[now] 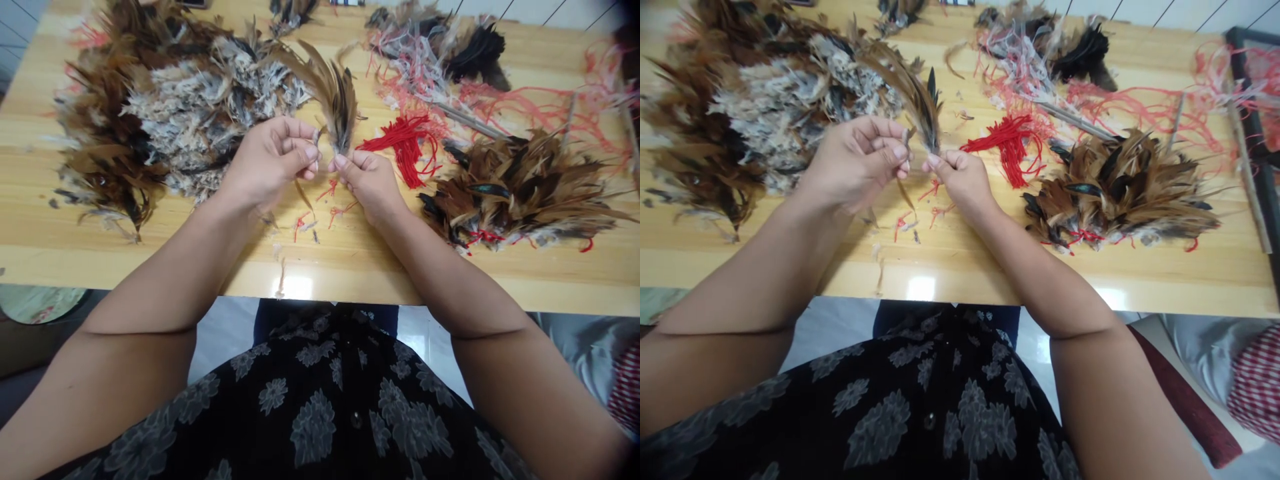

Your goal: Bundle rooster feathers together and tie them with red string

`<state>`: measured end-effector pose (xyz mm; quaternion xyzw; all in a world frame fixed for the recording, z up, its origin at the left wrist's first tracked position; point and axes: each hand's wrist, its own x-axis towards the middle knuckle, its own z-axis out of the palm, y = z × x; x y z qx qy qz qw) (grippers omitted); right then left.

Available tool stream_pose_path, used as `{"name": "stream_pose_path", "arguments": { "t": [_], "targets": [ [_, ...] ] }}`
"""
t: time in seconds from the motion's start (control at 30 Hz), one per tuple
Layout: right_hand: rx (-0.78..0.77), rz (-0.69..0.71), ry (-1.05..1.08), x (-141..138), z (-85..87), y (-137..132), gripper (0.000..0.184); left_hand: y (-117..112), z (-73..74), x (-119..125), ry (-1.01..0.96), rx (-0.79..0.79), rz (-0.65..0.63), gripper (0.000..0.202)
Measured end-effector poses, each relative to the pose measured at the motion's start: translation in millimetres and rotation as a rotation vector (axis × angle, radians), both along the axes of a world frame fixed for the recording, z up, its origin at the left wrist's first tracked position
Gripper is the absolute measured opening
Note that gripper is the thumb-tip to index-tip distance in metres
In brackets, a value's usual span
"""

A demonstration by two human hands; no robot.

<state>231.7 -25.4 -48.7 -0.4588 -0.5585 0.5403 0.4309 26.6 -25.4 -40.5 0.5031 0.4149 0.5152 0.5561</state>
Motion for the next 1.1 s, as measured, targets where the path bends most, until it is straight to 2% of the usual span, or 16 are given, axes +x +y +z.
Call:
{"name": "stream_pose_path", "arguments": {
  "t": [0.23,0.37,0.57,0.7,0.87,1.1],
  "targets": [
    [-0.042,0.02,0.075,-5,7.7,-2,0.05,-8,13.2,13,-0.081,0.047,0.011,0.061],
    [-0.084,0.046,0.024,-5,9.1,-1,0.046,-6,10.5,17,-0.075,0.07,0.012,0.06],
    [-0.075,0.063,-0.001,-6,6.9,-1,0.052,-4,2.6,24,-0.084,0.151,0.041,0.056],
    [-0.062,0.067,0.006,-4,6.2,-2,0.048,-3,4.3,24,-0.052,0.061,0.052,0.061],
    [-0.055,0.096,0.041,1,14.8,-6,0.042,-8,14.2,24,-0.015,-0.037,-0.07,0.056],
    [-0.048,0.187,0.012,8,18.6,-9,0.059,-14,20.3,35,-0.08,-0.075,-0.094,0.055]
  ]
}}
